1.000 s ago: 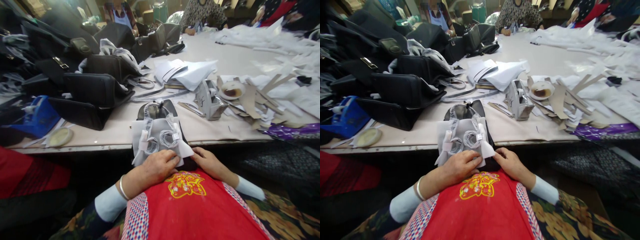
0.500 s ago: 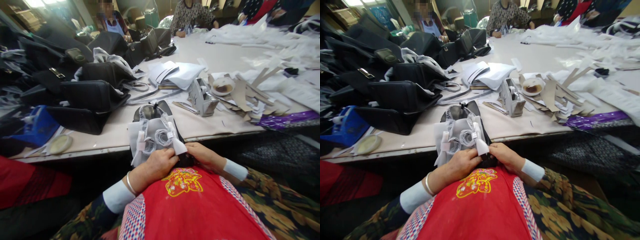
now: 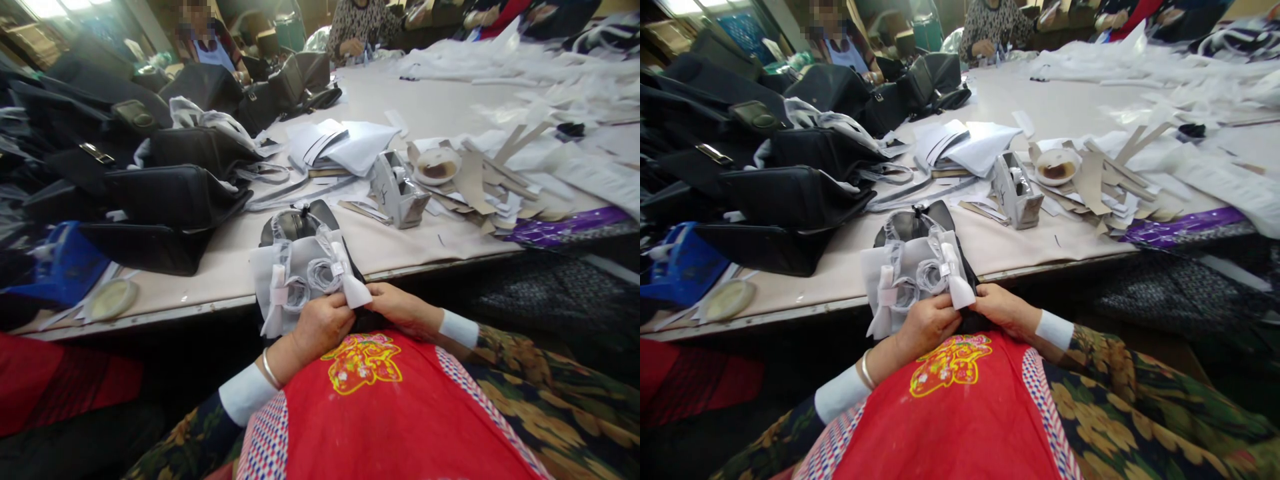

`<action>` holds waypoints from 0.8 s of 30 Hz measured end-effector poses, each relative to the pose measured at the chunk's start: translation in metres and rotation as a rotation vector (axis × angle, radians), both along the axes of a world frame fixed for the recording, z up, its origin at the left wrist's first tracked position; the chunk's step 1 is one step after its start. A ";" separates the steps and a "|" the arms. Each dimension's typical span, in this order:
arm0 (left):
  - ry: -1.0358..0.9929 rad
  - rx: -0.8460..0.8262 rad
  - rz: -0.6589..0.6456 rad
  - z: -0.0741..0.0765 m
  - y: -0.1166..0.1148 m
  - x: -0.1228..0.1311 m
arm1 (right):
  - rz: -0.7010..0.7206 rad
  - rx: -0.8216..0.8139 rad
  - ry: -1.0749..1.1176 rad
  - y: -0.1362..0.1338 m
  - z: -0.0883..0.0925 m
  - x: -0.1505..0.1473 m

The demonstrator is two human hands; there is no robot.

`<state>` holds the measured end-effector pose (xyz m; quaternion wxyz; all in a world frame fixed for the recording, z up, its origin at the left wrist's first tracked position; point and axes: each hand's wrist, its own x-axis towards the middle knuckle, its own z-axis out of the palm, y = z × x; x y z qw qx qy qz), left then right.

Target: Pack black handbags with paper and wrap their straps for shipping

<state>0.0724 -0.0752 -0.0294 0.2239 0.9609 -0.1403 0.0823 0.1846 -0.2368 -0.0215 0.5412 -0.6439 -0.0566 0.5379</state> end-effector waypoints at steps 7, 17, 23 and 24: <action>0.227 -0.178 -0.157 0.043 0.013 -0.009 | 0.134 0.040 -0.121 -0.005 0.007 0.001; -0.102 -0.064 0.765 0.042 0.138 -0.009 | 0.094 0.064 0.035 -0.001 0.002 -0.004; 0.203 0.124 0.868 -0.006 0.146 0.011 | 0.061 0.082 -0.019 -0.004 0.000 -0.005; 0.189 0.119 0.871 -0.004 0.146 0.010 | 0.058 0.054 -0.089 -0.007 -0.002 -0.003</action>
